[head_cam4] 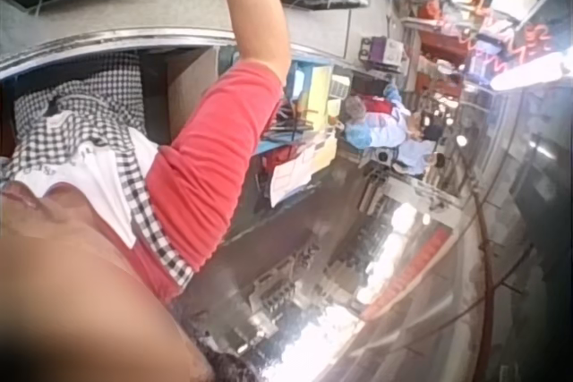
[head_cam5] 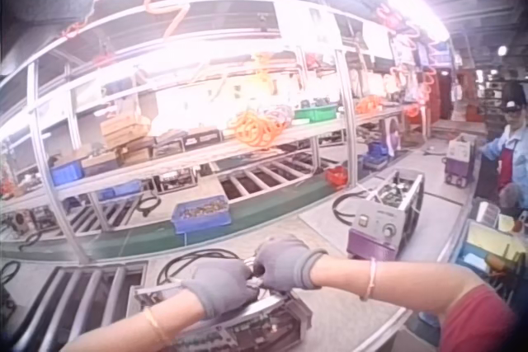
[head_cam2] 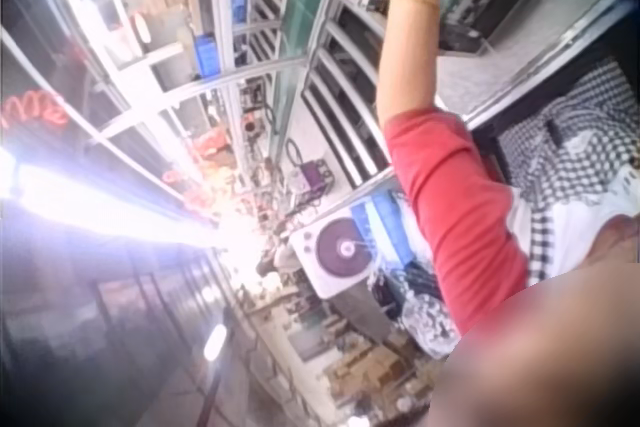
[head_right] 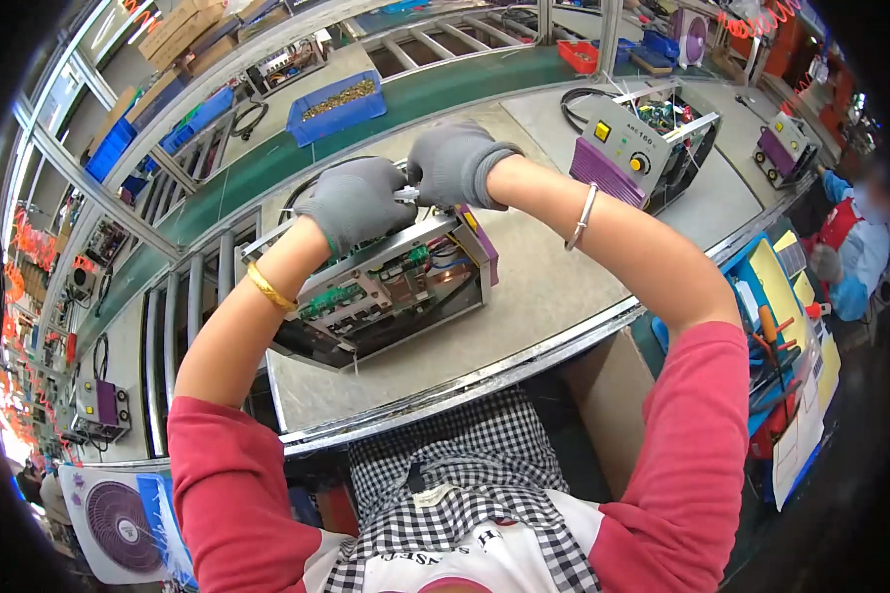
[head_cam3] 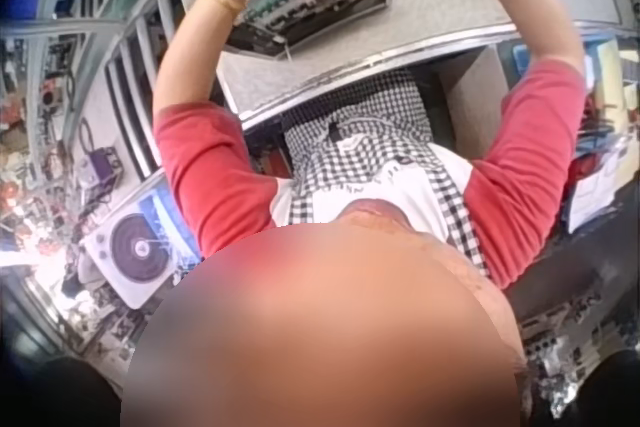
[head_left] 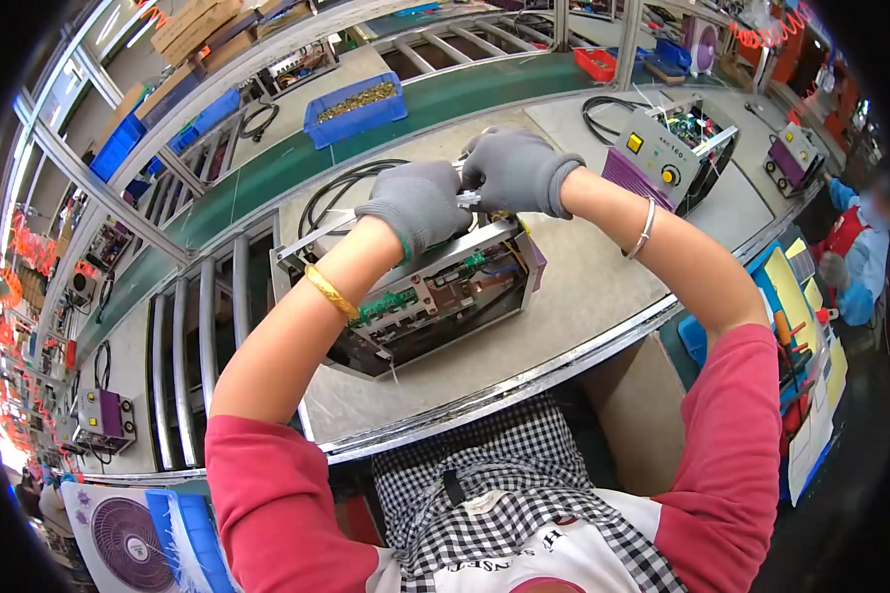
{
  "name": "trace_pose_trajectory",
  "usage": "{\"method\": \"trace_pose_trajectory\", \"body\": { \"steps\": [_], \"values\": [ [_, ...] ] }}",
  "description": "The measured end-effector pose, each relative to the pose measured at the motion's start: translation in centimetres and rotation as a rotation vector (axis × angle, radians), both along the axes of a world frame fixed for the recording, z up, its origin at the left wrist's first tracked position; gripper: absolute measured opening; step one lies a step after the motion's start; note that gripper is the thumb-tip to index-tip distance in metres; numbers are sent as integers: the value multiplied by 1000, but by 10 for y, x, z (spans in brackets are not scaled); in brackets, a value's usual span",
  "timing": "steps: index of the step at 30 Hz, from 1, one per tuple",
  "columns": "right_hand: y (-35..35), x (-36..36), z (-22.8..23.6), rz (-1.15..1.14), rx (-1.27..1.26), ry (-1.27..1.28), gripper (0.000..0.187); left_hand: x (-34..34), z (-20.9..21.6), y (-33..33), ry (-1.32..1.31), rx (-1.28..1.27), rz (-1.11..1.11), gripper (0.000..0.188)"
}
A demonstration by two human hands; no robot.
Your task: Wire and organize electrical components within a metal inverter chassis using zip ties and connectors.
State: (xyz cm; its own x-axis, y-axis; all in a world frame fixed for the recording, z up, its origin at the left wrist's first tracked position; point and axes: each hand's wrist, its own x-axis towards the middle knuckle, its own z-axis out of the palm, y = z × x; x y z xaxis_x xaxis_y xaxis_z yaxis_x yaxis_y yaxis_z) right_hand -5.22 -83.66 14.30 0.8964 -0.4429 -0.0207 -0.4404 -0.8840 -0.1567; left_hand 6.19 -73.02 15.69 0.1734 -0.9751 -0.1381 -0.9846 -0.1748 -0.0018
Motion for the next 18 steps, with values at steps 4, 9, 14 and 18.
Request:
{"method": "trace_pose_trajectory", "body": {
  "steps": [4, 9, 14, 18],
  "values": [
    [4, -17, -5, 48, -100, -123, 22, 3, -14, -1, 51, -69, 29, 32],
    [10, -34, -2, 97, -79, -363, 26, 11, -30, 2, 193, -251, 18, 29],
    [14, -35, 3, 52, 30, -443, 27, 12, -29, 3, 289, -226, 47, 27],
    [12, -36, 1, -57, 189, -446, 30, 2, -24, 8, 149, -249, 8, 24]
  ]
}}
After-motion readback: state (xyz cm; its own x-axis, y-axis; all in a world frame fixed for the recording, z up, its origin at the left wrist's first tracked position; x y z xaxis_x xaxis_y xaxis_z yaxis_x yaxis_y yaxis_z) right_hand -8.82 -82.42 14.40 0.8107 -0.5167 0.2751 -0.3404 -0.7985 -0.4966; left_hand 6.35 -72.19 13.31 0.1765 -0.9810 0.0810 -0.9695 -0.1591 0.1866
